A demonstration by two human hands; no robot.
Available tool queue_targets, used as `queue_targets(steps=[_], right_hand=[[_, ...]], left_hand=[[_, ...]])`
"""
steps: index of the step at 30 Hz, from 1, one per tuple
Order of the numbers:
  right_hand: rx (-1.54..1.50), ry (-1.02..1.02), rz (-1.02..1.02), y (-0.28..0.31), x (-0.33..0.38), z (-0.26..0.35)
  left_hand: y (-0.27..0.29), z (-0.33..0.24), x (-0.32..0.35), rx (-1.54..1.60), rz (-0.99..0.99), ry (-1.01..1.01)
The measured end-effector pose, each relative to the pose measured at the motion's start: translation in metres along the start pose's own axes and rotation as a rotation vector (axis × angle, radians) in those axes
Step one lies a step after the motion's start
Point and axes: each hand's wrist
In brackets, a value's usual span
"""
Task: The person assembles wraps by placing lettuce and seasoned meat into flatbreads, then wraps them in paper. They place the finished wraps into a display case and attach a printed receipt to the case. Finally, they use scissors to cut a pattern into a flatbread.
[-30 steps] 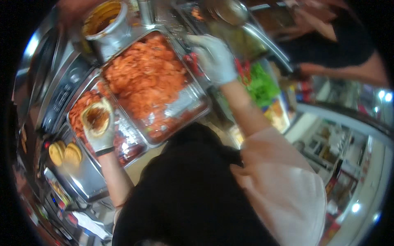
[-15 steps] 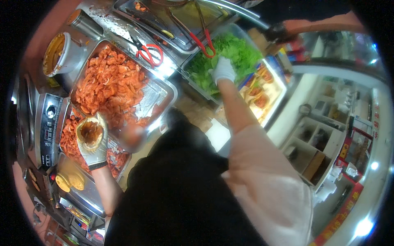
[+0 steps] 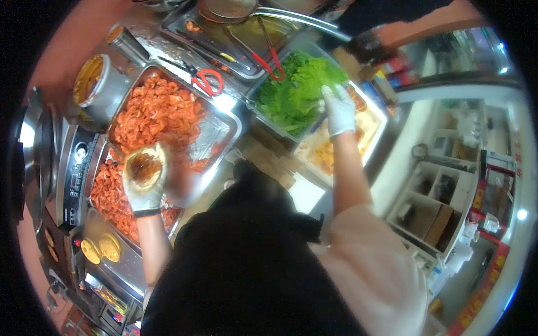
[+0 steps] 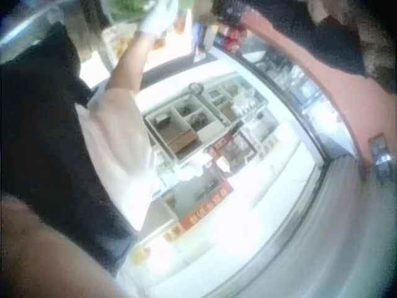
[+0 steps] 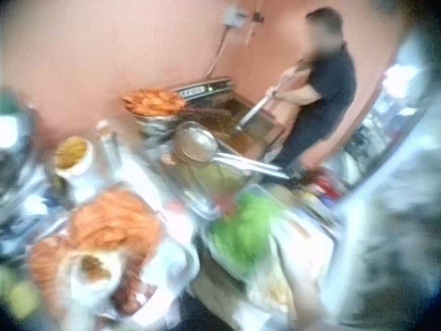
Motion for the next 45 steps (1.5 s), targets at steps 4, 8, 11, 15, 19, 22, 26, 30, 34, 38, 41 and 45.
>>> queue_targets(steps=[4, 8, 11, 15, 19, 22, 26, 30, 34, 38, 41, 45], right_hand=[[-0.261, -0.241, 0.332, -0.062, 0.039, 0.032], [-0.213, -0.356, 0.737, -0.152, 0.088, 0.046], [0.155, -0.157, 0.927, -0.205, 0.109, 0.038], [0.435, 0.470, 0.873, -0.245, 0.131, 0.013], [0.678, 1.089, 0.882, -0.260, 0.170, 0.013], [0.808, 1.011, 1.100, -0.261, 0.188, 0.017], [1.014, 0.813, 1.342, -0.267, 0.196, 0.009], [0.772, 0.790, 1.405, -0.265, 0.190, -0.004], [0.492, 0.357, 1.176, -0.255, 0.152, -0.002], [1.025, 0.312, 1.219, -0.244, 0.125, -0.075], [1.209, 0.640, 1.208, -0.263, 0.168, -0.086], [1.244, 0.568, 1.388, -0.271, 0.180, -0.087]], left_hand=[[0.001, 0.021, -0.012, -0.401, 0.244, -0.023], [-0.023, 0.041, -0.025, -0.067, 0.144, 0.176], [-0.031, 0.048, -0.009, -0.109, 0.239, 0.056], [-0.041, 0.042, 0.015, -0.096, 0.215, 0.075], [-0.030, 0.035, 0.029, -0.021, 0.149, -0.013], [-0.001, 0.023, 0.012, 0.001, 0.204, -0.071], [-0.002, 0.021, 0.025, -0.005, 0.262, 0.025], [0.025, 0.008, 0.020, -0.064, 0.221, -0.004], [0.055, -0.029, 0.027, 0.270, 0.087, -0.095], [0.090, -0.062, 0.051, 0.309, 0.155, -0.131], [0.115, -0.066, 0.059, 0.259, 0.114, -0.202], [0.112, -0.057, 0.078, 0.288, -0.017, -0.234]])
Point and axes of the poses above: each hand's wrist, its own x-axis away from the middle knuckle, its own y-axis out of the back of the hand, z = x × y, and after that the axes turned 4 degrees about -x, right-handed
